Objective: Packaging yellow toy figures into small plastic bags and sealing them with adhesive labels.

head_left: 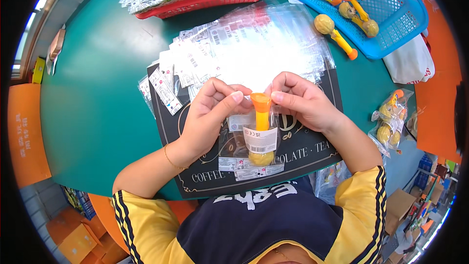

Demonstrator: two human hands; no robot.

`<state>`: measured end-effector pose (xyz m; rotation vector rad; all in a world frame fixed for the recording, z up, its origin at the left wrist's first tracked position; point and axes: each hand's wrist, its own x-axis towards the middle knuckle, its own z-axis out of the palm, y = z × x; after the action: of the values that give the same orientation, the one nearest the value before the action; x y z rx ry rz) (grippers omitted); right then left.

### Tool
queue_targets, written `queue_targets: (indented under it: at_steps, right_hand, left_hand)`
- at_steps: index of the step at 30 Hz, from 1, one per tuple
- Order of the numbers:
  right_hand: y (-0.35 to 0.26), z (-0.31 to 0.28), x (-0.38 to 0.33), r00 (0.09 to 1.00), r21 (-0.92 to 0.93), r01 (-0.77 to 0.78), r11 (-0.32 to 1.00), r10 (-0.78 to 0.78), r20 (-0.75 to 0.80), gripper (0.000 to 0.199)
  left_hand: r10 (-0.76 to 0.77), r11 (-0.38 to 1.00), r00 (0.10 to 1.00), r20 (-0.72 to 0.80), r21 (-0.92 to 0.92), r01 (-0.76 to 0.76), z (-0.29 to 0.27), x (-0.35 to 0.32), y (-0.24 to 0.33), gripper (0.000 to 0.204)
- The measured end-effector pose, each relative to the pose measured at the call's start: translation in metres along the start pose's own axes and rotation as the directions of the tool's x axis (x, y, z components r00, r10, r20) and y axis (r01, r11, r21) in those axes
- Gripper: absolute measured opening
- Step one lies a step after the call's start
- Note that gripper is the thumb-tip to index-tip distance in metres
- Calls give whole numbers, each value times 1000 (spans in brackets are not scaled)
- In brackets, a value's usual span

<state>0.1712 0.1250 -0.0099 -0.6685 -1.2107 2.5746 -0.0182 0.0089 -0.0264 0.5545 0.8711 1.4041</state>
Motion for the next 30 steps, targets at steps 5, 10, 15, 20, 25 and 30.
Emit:
queue_targets:
  at_steps: [5, 10, 15, 20, 25, 30]
  right_hand:
    - [0, -2, -1, 998, -98, 66, 993, -64, 26, 11]
    - [0, -2, -1, 998, -179, 67, 981, -65, 22, 10]
    - [2, -3, 1, 995, -151, 102, 983, -101, 12, 12]
    - [0, -1, 2, 997, -98, 69, 993, -66, 34, 13]
    - [5, -7, 3, 1000, -15, 25, 1000, -25, 9, 12]
    - [-2, 2, 2, 999, 6, -23, 1000, 23, -36, 10]
  left_hand:
    - [59, 990, 998, -29, 131, -55, 10, -3, -3, 10]
    - [54, 993, 999, 3, 108, -54, 5, -4, -2, 12]
    - [45, 996, 999, 2, 83, -45, 5, -3, -4, 9]
    - [29, 999, 1000, 12, 21, -29, 1, -3, -3, 9]
    - [-6, 999, 1000, -25, 48, 7, 1, -3, -2, 10]
    - [-61, 996, 996, -59, 67, 65, 5, -5, 4, 23]
